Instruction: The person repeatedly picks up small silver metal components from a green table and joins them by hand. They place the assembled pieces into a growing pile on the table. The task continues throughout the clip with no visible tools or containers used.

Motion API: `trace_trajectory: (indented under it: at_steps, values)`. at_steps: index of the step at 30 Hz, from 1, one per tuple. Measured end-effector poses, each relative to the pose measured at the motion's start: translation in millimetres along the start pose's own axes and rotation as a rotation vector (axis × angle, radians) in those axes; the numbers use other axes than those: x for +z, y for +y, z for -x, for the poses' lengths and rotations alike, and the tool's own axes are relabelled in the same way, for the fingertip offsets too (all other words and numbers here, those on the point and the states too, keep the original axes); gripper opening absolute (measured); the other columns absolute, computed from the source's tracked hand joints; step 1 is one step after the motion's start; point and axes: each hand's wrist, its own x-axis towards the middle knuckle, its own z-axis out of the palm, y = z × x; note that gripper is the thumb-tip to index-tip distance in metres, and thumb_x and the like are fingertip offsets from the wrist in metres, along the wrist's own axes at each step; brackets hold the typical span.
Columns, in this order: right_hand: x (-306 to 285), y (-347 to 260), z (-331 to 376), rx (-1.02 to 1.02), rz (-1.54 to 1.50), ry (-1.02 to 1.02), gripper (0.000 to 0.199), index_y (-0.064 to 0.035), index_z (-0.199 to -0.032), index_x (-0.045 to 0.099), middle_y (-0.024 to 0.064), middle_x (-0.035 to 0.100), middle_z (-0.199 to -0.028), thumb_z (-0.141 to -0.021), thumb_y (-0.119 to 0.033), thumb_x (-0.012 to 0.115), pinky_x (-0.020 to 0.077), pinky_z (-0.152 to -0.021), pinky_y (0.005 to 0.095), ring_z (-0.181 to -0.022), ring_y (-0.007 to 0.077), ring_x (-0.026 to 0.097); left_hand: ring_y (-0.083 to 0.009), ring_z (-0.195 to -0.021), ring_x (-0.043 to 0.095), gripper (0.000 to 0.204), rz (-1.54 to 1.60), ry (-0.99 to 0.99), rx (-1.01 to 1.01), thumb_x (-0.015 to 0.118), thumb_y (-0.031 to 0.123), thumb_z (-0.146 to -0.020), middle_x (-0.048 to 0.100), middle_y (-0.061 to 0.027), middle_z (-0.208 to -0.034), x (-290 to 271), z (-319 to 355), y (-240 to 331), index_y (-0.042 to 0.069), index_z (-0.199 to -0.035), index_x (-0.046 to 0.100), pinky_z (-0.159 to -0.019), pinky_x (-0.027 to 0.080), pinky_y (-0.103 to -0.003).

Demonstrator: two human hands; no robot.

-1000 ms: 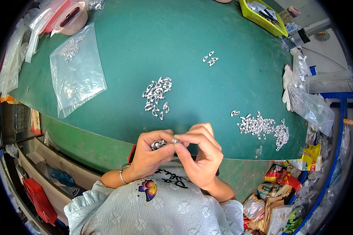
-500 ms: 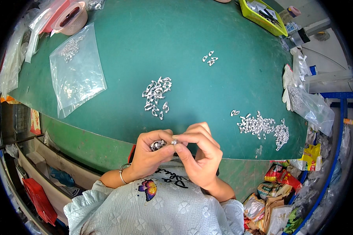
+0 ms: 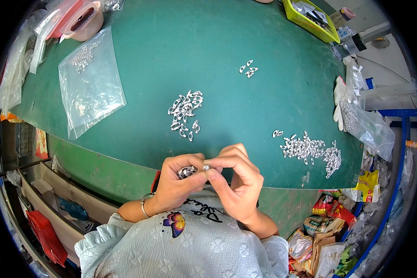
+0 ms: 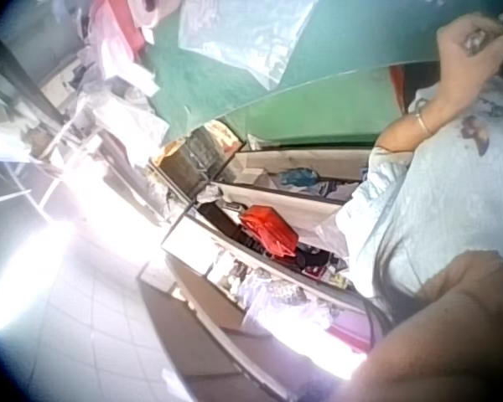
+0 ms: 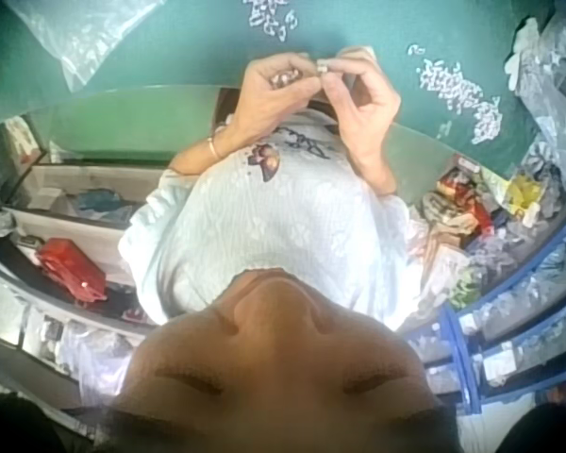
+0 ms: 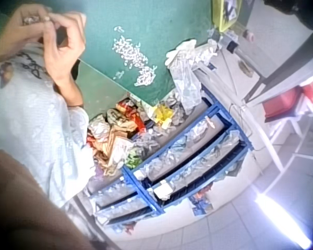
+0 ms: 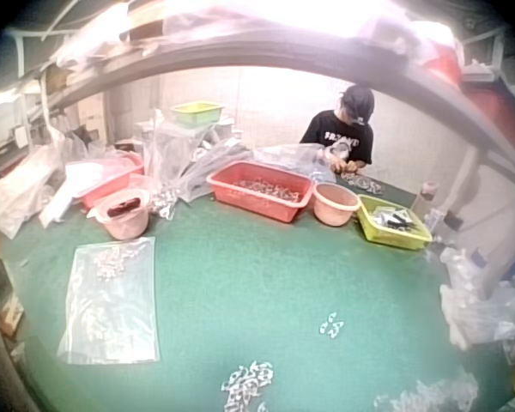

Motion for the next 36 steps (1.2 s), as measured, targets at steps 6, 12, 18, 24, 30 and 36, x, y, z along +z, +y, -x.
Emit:
trace_trajectory:
  at_steps: [6, 12, 18, 24, 30, 36]
  values:
    - [0.6, -0.4, -1.0, 0.007, -0.001, 0.002, 0.010, 0.0026, -0.081, 0.062, 0.0074, 0.058, -0.075, -0.072, 0.004, 0.064, 0.0388, -0.066, 0.0278, -0.074, 0.0178, 0.049, -0.0026, -0.060, 0.037, 0.004, 0.009, 0.003, -0.013, 0.061, 0.003, -0.080, 0.048, 0.0037, -0.068, -0.1, -0.1, 1.1, 0.000, -0.082, 0.063, -0.053, 0.028, -0.020]
    - [-2.5, 4.5, -1.6, 0.029, 0.021, 0.039, 0.011, 0.0023, -0.082, 0.062, 0.0071, 0.058, -0.076, -0.072, 0.006, 0.063, 0.0388, -0.067, 0.0267, -0.075, 0.0166, 0.049, -0.0007, -0.057, 0.036, 0.006, 0.012, 0.078, -0.070, 0.060, 0.004, -0.082, 0.048, 0.0044, -0.067, 5.1, -2.6, 1.0, 0.000, -0.085, 0.063, -0.048, 0.028, -0.018]
    - [-60.8, 25.0, -3.3, 0.009, 0.596, 0.359, 0.010, -0.0002, -0.082, 0.062, 0.0045, 0.056, -0.075, -0.074, 0.004, 0.062, 0.0393, -0.070, 0.0249, -0.073, 0.0140, 0.050, -0.0017, -0.049, 0.032, 0.012, 0.126, 0.239, -0.138, 0.056, 0.008, -0.086, 0.043, 0.0042, -0.058, -6.3, -5.1, -10.3, -0.002, -0.092, 0.060, -0.042, 0.024, -0.019]
    - [-117.6, 46.6, 9.2, 0.101, 1.402, 0.450, 0.011, -0.0031, -0.085, 0.061, 0.0084, 0.058, -0.080, -0.075, -0.007, 0.064, 0.0384, -0.074, 0.0347, -0.081, 0.0232, 0.052, -0.0039, -0.051, 0.031, 0.015, 0.153, 0.378, -0.050, 0.053, 0.011, -0.088, 0.038, 0.0035, -0.058, -22.3, -3.2, -13.9, -0.002, -0.092, 0.059, -0.043, 0.025, -0.019]
    - [-39.9, 48.9, -12.1, -0.059, 0.848, 0.114, 0.024, -0.0014, -0.094, 0.061, 0.0131, 0.057, -0.091, -0.071, -0.005, 0.066, 0.0417, -0.080, 0.0352, -0.088, 0.0282, 0.053, -0.0039, -0.052, 0.032, 0.017, 0.161, 0.419, 0.014, 0.052, 0.013, -0.089, 0.038, 0.0033, -0.060, -22.5, -2.5, -11.5, -0.002, -0.095, 0.057, -0.043, 0.026, -0.019]
    - [20.2, 58.1, -39.6, -0.154, 0.729, -0.194, 0.031, -0.0003, -0.099, 0.056, 0.0127, 0.053, -0.095, -0.070, -0.004, 0.067, 0.0419, -0.074, 0.0348, -0.085, 0.0268, 0.050, -0.0038, -0.052, 0.031, 0.018, 0.156, 0.435, 0.021, 0.051, 0.013, -0.090, 0.038, 0.0033, -0.061, -21.2, 2.8, -9.8, -0.003, -0.096, 0.057, -0.044, 0.026, -0.019]
